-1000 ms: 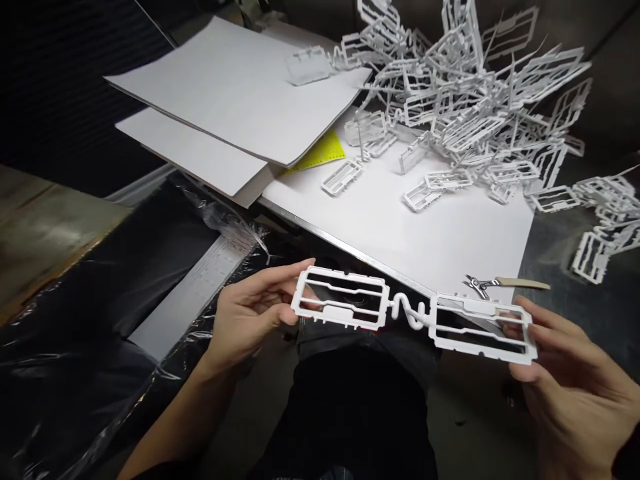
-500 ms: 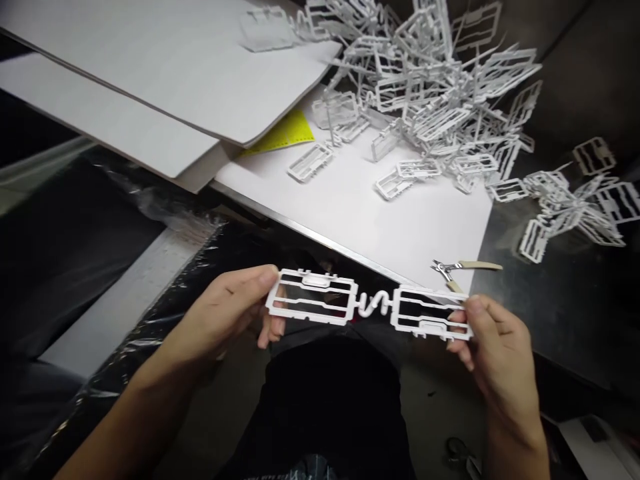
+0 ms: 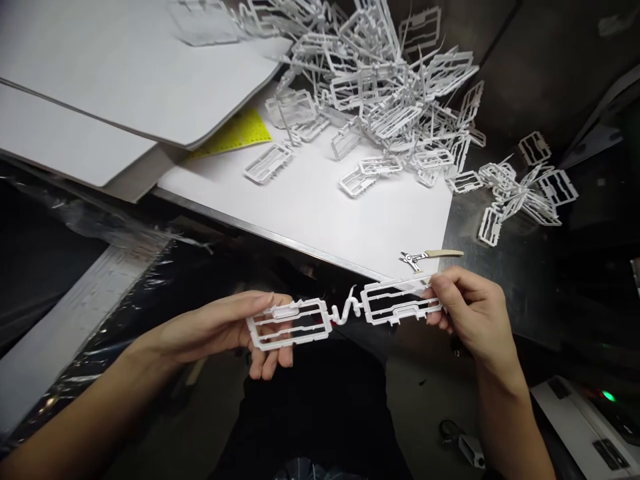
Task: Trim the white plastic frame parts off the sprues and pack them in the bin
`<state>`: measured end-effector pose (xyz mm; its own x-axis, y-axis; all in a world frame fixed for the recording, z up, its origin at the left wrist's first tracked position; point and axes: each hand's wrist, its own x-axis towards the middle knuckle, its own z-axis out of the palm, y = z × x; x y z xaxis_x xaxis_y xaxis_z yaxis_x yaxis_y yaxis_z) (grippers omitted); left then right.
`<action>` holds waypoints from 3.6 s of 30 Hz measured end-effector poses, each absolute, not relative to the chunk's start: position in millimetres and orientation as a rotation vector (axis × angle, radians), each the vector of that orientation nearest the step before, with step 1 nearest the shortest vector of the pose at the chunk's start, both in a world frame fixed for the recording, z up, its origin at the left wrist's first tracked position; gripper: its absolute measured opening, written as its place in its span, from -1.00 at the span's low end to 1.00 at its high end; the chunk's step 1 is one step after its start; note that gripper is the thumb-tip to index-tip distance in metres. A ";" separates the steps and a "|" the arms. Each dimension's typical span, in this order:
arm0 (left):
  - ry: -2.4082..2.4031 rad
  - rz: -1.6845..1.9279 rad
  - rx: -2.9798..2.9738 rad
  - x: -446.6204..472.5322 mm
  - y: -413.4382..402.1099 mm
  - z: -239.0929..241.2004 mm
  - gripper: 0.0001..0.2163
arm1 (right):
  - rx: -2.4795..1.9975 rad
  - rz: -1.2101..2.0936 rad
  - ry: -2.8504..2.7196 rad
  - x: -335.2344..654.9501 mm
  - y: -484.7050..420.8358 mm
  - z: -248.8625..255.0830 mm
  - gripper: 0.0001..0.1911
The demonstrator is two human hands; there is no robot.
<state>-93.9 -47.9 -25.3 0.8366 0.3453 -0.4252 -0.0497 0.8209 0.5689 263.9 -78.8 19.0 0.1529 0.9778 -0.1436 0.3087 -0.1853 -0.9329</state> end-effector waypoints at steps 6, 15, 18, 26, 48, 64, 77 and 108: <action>0.372 0.217 0.362 -79.0 -73.6 -42.4 -0.58 | -1.736 1.102 -1.230 256.7 -68.3 23.3 -0.47; 0.838 0.562 0.783 -78.3 -76.0 -25.3 -0.49 | -1.662 0.589 -2.218 307.6 -35.2 -0.6 -0.04; 1.298 0.847 1.211 -78.8 -56.4 -17.9 -0.47 | -1.712 0.521 -2.496 335.2 -33.1 -15.7 0.09; 1.522 1.133 2.103 -53.9 -36.1 -31.0 -0.50 | -1.679 0.222 -2.600 306.1 -64.8 0.1 -0.37; 0.784 0.822 1.191 -58.4 -24.2 -8.4 -0.68 | -1.715 1.279 -1.939 226.0 -53.5 44.0 -0.58; 0.778 0.715 1.163 -52.7 -24.8 1.8 -0.65 | -1.669 1.303 -1.850 222.4 -61.8 43.5 -0.66; 0.860 0.638 1.290 -47.9 -22.5 4.2 -0.56 | -1.673 1.275 -1.818 224.8 -66.2 39.1 -0.62; 1.740 0.746 2.308 -70.4 9.6 -60.3 -0.29 | -1.734 0.137 -1.918 209.3 -0.8 23.8 -0.78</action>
<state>-70.4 9.6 -60.3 0.2004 0.9348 0.2932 0.8569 -0.3123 0.4101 209.3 -0.8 23.8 -0.0209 0.9461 0.3231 0.8905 0.1646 -0.4242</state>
